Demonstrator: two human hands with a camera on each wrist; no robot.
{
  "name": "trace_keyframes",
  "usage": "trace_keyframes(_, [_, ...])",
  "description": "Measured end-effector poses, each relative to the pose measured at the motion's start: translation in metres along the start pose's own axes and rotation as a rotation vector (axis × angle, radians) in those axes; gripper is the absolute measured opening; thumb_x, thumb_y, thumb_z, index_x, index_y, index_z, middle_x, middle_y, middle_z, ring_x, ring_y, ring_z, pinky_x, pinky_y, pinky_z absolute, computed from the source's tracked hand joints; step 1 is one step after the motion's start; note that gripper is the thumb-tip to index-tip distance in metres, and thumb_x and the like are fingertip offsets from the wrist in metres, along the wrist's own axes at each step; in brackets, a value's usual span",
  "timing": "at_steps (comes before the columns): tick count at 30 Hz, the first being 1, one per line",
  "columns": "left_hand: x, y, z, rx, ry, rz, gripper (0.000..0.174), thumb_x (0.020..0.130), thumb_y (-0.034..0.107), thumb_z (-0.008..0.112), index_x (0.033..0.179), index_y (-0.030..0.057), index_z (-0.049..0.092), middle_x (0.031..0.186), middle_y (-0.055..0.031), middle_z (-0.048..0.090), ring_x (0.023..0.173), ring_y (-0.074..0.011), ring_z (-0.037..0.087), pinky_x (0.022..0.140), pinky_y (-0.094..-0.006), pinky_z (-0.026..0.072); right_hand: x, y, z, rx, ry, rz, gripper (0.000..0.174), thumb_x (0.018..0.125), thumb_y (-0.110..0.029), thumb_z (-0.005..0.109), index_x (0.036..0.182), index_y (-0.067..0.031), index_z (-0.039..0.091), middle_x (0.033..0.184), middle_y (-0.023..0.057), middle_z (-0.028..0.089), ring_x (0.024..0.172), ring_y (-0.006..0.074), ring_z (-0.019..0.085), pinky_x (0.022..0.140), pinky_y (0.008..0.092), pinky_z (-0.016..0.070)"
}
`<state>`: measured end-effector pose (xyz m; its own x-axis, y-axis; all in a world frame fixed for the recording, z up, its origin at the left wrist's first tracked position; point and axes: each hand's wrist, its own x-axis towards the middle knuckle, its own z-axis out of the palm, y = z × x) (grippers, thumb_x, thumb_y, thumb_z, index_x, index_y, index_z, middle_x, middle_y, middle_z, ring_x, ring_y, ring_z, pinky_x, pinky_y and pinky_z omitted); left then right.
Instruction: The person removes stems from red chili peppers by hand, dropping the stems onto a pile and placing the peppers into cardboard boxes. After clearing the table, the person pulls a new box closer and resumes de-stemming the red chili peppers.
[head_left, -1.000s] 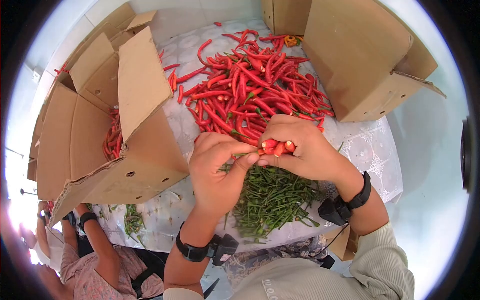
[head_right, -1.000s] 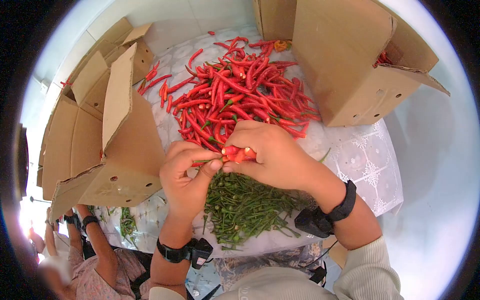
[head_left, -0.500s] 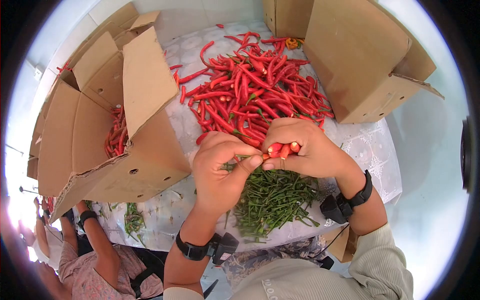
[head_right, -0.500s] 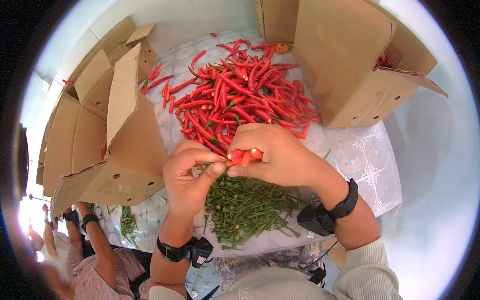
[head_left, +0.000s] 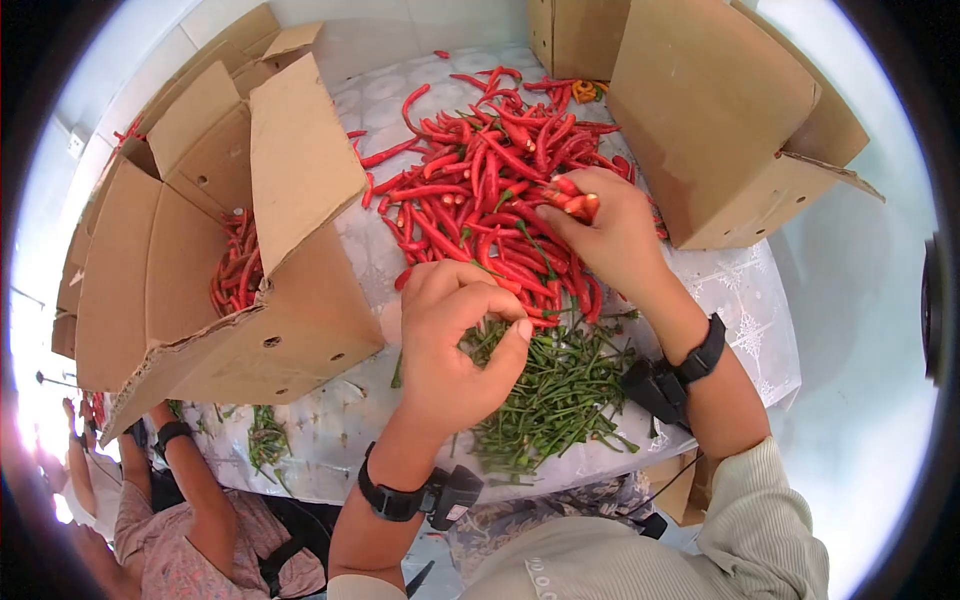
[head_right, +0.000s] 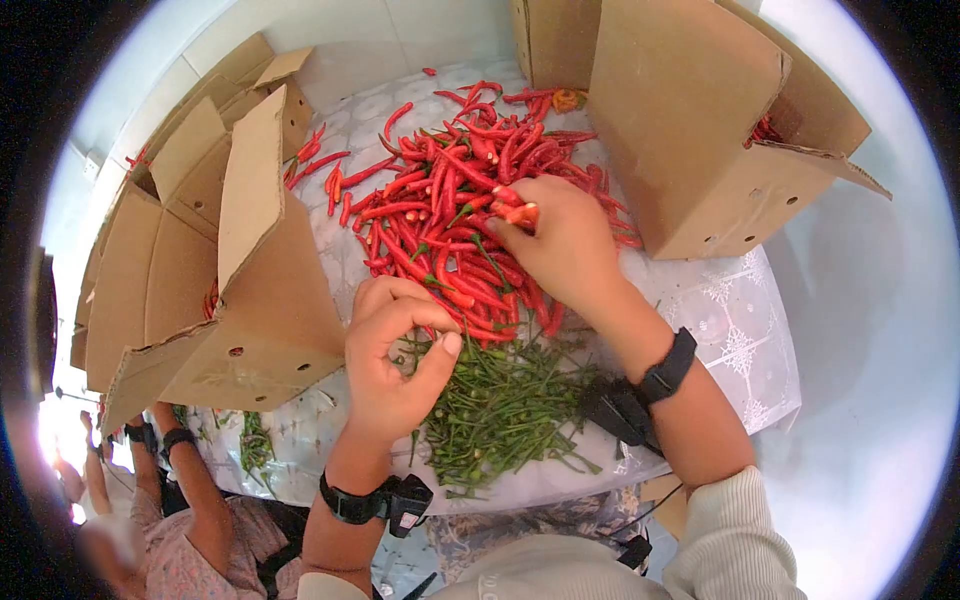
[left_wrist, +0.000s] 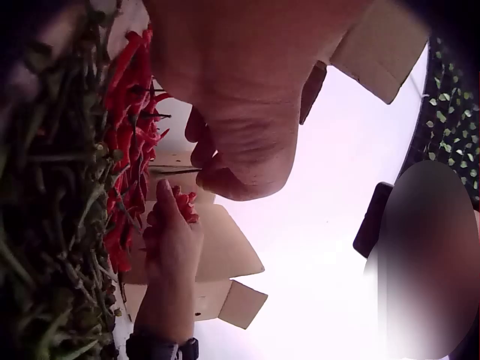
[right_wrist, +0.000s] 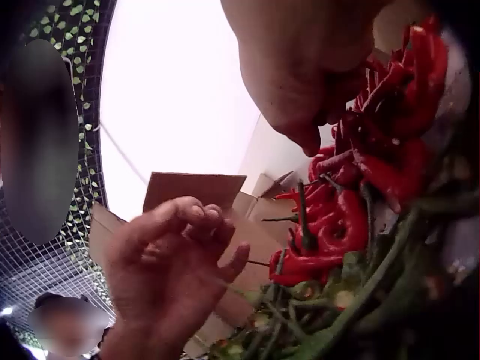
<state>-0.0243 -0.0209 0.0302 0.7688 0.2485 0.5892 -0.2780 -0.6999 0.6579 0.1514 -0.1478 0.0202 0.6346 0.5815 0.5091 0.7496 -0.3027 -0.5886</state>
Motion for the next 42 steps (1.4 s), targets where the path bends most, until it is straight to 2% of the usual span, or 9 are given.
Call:
trace_keyframes(2, [-0.001,-0.003,0.002,0.002,0.033,-0.028,0.008,0.073,0.007,0.074,0.078,0.0075,0.067,0.082,-0.0043,0.058,0.083,-0.0233,0.051,0.077,-0.0350,0.0404,0.005,-0.002,0.006,-0.118,-0.103,-0.057,0.024,0.076,-0.018,0.077,0.093,-0.0045,0.067,0.086,0.0156,0.063,0.083,0.0368,0.062,0.073,0.0454,0.0493])
trace_keyframes(14, [-0.003,-0.007,0.004,0.132,0.117,-0.063,0.005,0.079,0.005,0.071,0.078,0.0020,0.066,0.084,-0.0066,0.059,0.084,-0.0206,0.053,0.078,-0.0330,0.0409,-0.002,-0.010,0.000,-0.017,-0.215,0.035,0.028,0.077,-0.014,0.075,0.101,-0.0039,0.065,0.091,0.0165,0.067,0.085,0.0390,0.064,0.075,0.0459,0.0508])
trace_keyframes(17, [-0.003,-0.009,0.005,0.124,0.146,-0.066,0.005,0.080,0.004,0.071,0.079,0.0017,0.066,0.084,-0.0066,0.059,0.081,-0.0193,0.053,0.076,-0.0315,0.0414,-0.002,0.000,0.005,0.166,0.057,0.050,0.027,0.080,-0.017,0.076,0.101,-0.0039,0.064,0.085,0.0135,0.068,0.076,0.0289,0.067,0.070,0.0386,0.0513])
trace_keyframes(23, [-0.005,-0.010,0.006,0.098,0.191,-0.116,0.008,0.075,0.006,0.074,0.079,0.0057,0.067,0.084,-0.0053,0.061,0.085,-0.0235,0.053,0.076,-0.0357,0.0414,0.000,0.007,-0.022,0.592,-0.024,0.403,0.023,0.083,-0.019,0.078,0.091,-0.0039,0.062,0.072,-0.0031,0.058,0.069,0.0044,0.053,0.063,0.0251,0.0458])
trace_keyframes(26, [-0.004,-0.008,0.006,0.120,0.191,-0.113,0.009,0.074,0.006,0.075,0.080,0.0065,0.068,0.085,-0.0053,0.061,0.086,-0.0243,0.053,0.078,-0.0365,0.0415,-0.006,0.000,-0.024,0.354,-0.138,0.383,0.022,0.084,-0.017,0.077,0.086,-0.0035,0.060,0.070,-0.0032,0.056,0.067,0.0055,0.052,0.061,0.0261,0.0454])
trace_keyframes(29, [-0.003,-0.006,0.006,0.183,0.174,-0.102,0.011,0.072,0.007,0.076,0.080,0.0078,0.068,0.085,-0.0048,0.060,0.088,-0.0252,0.053,0.080,-0.0377,0.0413,-0.012,-0.017,-0.020,0.682,-0.259,0.483,0.024,0.084,-0.021,0.077,0.085,-0.0035,0.061,0.066,-0.0018,0.055,0.064,0.0062,0.052,0.059,0.0289,0.0458])
trace_keyframes(33, [-0.001,0.005,0.003,0.433,0.002,-0.105,0.014,0.069,0.014,0.078,0.079,0.0113,0.069,0.086,-0.0029,0.057,0.093,-0.0260,0.052,0.086,-0.0412,0.0398,-0.024,-0.025,-0.010,0.305,-0.323,-0.046,0.020,0.082,-0.019,0.075,0.087,-0.0045,0.062,0.068,0.0024,0.061,0.063,0.0102,0.059,0.059,0.0328,0.0484])
trace_keyframes(38, [-0.007,-0.004,0.008,0.591,-0.073,-0.172,0.014,0.068,0.022,0.079,0.076,0.0142,0.070,0.088,-0.0008,0.055,0.097,-0.0265,0.050,0.090,-0.0442,0.0379,-0.021,-0.020,-0.007,0.461,-0.190,0.223,0.018,0.080,-0.014,0.075,0.087,-0.0031,0.063,0.070,0.0055,0.062,0.065,0.0106,0.061,0.061,0.0304,0.0485])
trace_keyframes(42, [-0.006,-0.006,0.009,0.584,0.057,-0.136,0.012,0.068,0.019,0.077,0.074,0.0131,0.070,0.089,-0.0009,0.056,0.096,-0.0271,0.050,0.089,-0.0441,0.0382,-0.019,-0.021,-0.014,0.389,-0.190,0.152,0.015,0.081,-0.009,0.076,0.087,-0.0039,0.063,0.076,0.0016,0.060,0.073,0.0111,0.056,0.067,0.0277,0.0470])
